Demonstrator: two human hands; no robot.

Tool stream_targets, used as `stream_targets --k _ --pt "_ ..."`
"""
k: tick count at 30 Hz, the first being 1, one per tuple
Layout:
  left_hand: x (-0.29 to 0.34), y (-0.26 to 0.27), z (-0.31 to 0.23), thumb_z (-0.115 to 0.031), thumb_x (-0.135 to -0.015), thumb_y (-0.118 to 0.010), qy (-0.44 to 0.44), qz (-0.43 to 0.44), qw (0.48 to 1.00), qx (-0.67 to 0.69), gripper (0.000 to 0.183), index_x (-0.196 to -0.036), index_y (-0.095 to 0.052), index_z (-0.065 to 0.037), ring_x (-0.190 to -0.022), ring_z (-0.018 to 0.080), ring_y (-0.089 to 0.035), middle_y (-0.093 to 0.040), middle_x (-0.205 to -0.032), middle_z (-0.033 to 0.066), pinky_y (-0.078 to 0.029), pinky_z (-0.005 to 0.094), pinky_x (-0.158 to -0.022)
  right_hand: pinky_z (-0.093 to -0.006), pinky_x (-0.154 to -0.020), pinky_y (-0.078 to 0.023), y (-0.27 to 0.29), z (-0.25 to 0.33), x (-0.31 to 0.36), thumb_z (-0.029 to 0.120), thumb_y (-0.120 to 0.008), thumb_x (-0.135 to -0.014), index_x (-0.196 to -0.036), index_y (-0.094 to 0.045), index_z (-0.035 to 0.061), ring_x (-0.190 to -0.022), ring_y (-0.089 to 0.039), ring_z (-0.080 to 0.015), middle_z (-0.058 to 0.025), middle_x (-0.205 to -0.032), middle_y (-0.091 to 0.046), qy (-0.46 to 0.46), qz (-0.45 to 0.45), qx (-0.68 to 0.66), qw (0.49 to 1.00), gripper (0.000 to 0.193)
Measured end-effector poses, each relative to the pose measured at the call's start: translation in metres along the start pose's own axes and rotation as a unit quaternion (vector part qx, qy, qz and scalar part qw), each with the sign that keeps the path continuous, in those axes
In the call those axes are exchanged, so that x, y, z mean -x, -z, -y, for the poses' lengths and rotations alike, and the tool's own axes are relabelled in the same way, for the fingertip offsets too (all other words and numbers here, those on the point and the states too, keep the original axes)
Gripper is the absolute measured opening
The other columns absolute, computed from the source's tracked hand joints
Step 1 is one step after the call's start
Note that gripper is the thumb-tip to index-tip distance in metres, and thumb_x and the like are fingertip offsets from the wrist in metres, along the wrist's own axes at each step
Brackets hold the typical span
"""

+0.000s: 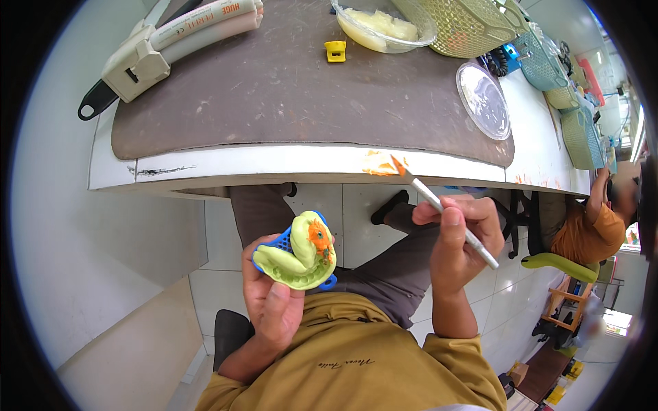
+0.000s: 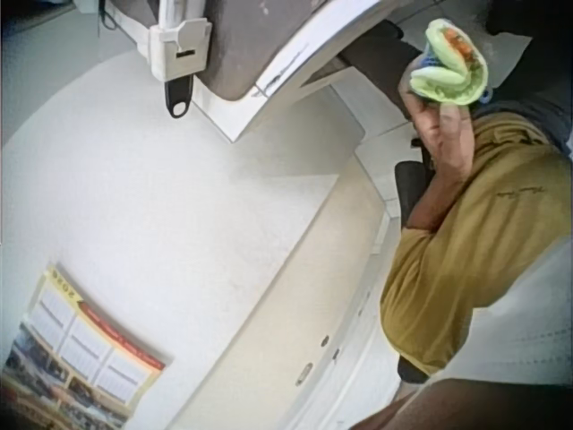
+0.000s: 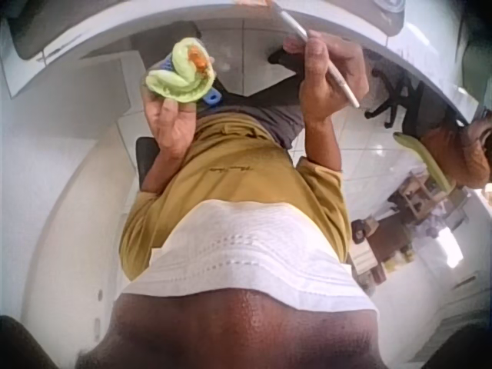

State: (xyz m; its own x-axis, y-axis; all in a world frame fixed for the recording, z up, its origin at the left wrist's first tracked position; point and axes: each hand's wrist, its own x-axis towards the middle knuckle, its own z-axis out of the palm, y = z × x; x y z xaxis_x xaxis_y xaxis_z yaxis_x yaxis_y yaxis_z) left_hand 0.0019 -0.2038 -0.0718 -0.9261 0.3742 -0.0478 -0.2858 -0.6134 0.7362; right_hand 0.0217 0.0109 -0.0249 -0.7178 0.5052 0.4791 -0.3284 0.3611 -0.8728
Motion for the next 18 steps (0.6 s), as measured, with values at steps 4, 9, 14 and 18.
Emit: stream_targets --k 4,9,14,18 --pt "-0.002 0.005 0.001 -0.027 -0.094 -0.056 -0.007 -0.011 1.000 0.003 0.058 -0.139 -0.027 -0.005 -0.124 0.0462 -0.048 -0.034 -0.140 0.0335 -0.046 0.0524 -0.102 -0.0294 -0.058 -0.057 -0.010 -0.004 0.007 0.004 -0.060 -0.091 -0.092 -0.056 -0.0028 -0.066 -0.068 -0.0209 -0.0179 -0.080 -0.068 -0.011 0.041 -0.065 0.997 0.008" --pt "-0.003 0.030 0.008 -0.025 -0.095 -0.053 0.000 -0.028 0.999 -0.024 0.055 -0.139 -0.027 -0.004 -0.124 0.0444 -0.049 -0.036 -0.140 0.0325 -0.047 0.0503 -0.101 -0.0352 -0.063 -0.058 -0.011 -0.025 0.021 0.015 -0.057 -0.093 -0.099 -0.054 -0.0002 -0.071 -0.068 -0.0250 -0.0185 -0.082 -0.067 0.010 -0.060 -0.193 0.979 0.017" --pt "-0.010 0.044 0.015 -0.019 -0.095 -0.050 0.026 -0.042 0.999 -0.005 0.052 -0.138 -0.028 -0.001 -0.123 0.0434 -0.050 -0.041 -0.137 0.0303 -0.048 0.0497 -0.100 -0.0389 -0.071 -0.058 -0.020 -0.050 0.035 0.016 -0.058 -0.091 -0.100 -0.053 0.0023 -0.077 -0.069 -0.0250 -0.0185 -0.088 -0.068 -0.073 -0.098 -0.326 0.937 0.017" --pt "-0.011 0.052 0.019 -0.017 -0.094 -0.049 0.042 -0.060 0.997 -0.002 0.051 -0.137 -0.029 0.000 -0.122 0.0435 -0.051 -0.043 -0.135 0.0286 -0.048 0.0500 -0.100 -0.0398 -0.074 -0.058 -0.028 -0.063 0.038 0.016 -0.060 -0.090 -0.099 -0.053 0.0033 -0.081 -0.070 -0.0263 -0.0190 -0.088 -0.069 -0.101 -0.109 -0.371 0.917 0.017"
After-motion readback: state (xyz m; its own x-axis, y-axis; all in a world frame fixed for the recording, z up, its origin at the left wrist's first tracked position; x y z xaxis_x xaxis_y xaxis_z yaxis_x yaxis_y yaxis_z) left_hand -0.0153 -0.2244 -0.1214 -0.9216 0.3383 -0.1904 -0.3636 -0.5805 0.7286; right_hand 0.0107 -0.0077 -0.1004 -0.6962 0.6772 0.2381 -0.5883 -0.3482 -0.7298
